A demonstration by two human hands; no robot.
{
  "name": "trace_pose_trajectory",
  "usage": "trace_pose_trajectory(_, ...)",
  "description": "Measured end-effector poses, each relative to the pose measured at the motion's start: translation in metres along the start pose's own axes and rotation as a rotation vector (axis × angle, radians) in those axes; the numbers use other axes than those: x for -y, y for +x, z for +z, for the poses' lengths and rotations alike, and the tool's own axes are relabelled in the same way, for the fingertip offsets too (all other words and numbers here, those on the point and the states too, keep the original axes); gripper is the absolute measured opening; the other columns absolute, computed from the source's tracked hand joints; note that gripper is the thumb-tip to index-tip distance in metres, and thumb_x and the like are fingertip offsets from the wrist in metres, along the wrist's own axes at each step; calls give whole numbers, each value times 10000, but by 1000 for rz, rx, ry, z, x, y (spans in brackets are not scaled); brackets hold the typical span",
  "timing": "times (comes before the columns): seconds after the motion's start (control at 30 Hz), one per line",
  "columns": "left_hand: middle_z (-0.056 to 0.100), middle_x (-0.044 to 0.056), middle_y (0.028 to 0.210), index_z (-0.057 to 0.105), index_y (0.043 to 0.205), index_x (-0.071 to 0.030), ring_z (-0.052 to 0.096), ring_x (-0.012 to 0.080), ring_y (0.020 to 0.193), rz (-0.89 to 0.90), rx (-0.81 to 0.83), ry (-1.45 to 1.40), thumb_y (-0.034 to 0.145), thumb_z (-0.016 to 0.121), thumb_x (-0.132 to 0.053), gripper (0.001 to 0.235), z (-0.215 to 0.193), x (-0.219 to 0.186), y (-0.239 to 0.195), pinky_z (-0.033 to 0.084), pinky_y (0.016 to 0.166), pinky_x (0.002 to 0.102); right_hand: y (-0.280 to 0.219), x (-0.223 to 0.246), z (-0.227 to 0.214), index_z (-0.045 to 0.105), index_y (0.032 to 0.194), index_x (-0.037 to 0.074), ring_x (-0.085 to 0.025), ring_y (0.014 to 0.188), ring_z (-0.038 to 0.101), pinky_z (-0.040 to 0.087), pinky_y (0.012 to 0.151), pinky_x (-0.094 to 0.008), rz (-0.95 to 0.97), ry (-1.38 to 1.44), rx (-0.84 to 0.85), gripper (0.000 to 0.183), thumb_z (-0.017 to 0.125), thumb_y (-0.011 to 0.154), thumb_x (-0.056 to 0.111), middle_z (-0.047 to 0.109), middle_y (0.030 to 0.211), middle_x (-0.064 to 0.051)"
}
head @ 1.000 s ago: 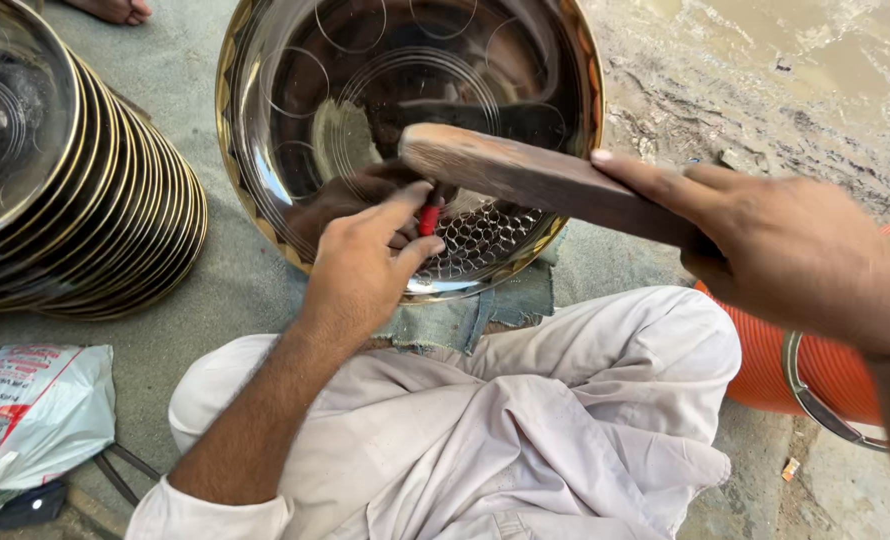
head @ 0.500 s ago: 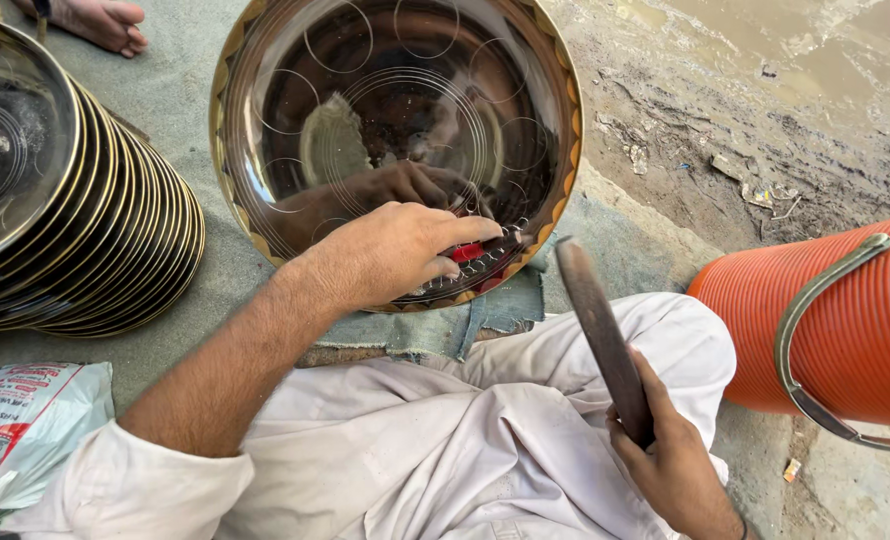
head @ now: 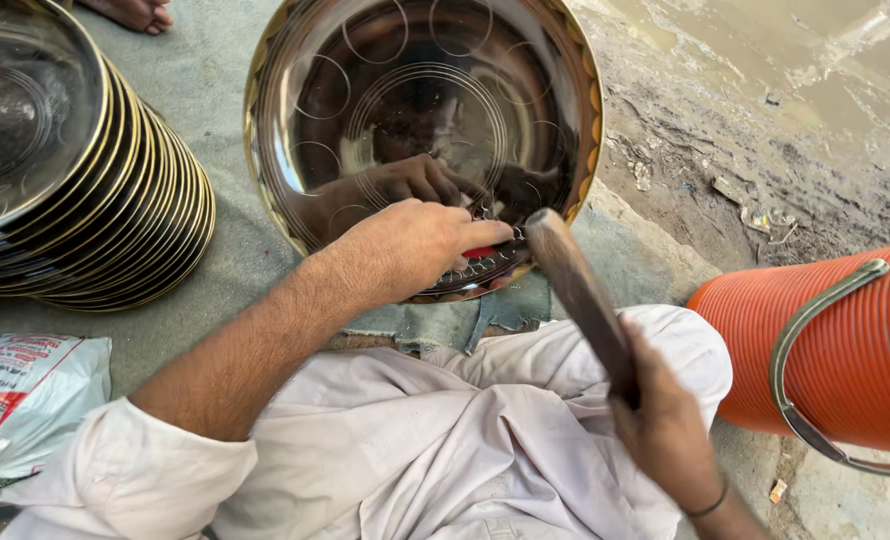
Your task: The person sits on the ground and uses a hammer and a red-handled punch to create a pattern of indentations on a large metal plate. The person repeatedly strikes the punch to form a honeycomb-like texture on the plate's surface.
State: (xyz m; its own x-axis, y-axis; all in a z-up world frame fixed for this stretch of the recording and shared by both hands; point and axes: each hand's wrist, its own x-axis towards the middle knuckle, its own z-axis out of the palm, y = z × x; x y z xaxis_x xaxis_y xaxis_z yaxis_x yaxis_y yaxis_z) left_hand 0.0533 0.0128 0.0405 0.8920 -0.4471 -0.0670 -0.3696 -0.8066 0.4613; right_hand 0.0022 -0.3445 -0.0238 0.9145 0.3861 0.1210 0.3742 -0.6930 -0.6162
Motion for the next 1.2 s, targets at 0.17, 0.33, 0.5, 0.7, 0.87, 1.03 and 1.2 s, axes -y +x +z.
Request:
trace_pose_trajectory(0.17, 743, 135, 1085, 590, 1352, -124, 713, 304, 1029, -96, -335, -212, 885, 736, -193, 493, 19, 9, -19, 581, 895, 437, 87, 20, -49, 246, 1602, 124, -330, 929, 727, 581, 791, -405, -142, -110, 198, 912, 713, 825, 27, 664, 1077, -204)
trace_pose_trajectory(0.33, 739, 152, 1079, 559, 1353, -51, 754, 278, 971, -225, -689, -360, 940, 742, -162, 466, 43, 2, -36, 620, 837, 412, 159, 82, -88, 269, 1625, 393, -325, 781, 730, 621, 691, -449, -222, -602, 462, 986, 733, 812, 84, 675, 1110, -116)
trace_pose_trajectory(0.5, 723, 99, 911, 508, 1324, -38, 773, 183, 784, -458, -880, -646, 926, 761, -108, 477, 67, -9, -34, 659, 644, 309, 194, 144, -91, 146, 1661, 433, -256, 767, 731, 627, 678, -403, -225, -1078, 549, 864, 580, 986, 111, 654, 1067, -77)
trace_pose_trajectory(0.7, 700, 78, 900, 473, 1327, -39, 770, 160, 824, -438, -935, -553, 961, 744, -114, 462, 76, -12, -31, 676, 680, 282, 199, 179, -101, 181, 1711, 344, -288, 763, 713, 586, 639, -438, -488, -641, 391, 969, 684, 895, 201, 648, 918, -92)
trace_pose_trajectory(0.87, 722, 87, 881, 517, 1335, -63, 764, 166, 815, -548, -818, -550, 975, 744, -155, 436, 72, -12, -30, 669, 672, 303, 202, 180, -109, 118, 1653, 439, -259, 744, 728, 606, 641, -407, -347, -1124, 595, 888, 626, 963, 208, 663, 988, -51)
trace_pose_trajectory(1.03, 769, 109, 997, 573, 1413, -86, 776, 203, 870, -434, -707, -529, 905, 780, -191, 558, 54, -8, -28, 636, 786, 345, 186, 130, -121, 104, 1647, 448, -225, 794, 730, 610, 694, -386, -170, -1251, 613, 893, 647, 976, 216, 687, 1065, -16)
trace_pose_trajectory(1.2, 724, 162, 1241, 576, 1414, -66, 723, 277, 1090, -139, -548, -365, 900, 783, -207, 572, 31, 6, -22, 561, 984, 403, 136, 60, -111, 254, 1665, 314, -271, 890, 723, 601, 773, -411, -86, -505, 415, 1011, 788, 829, 118, 712, 1053, -125)
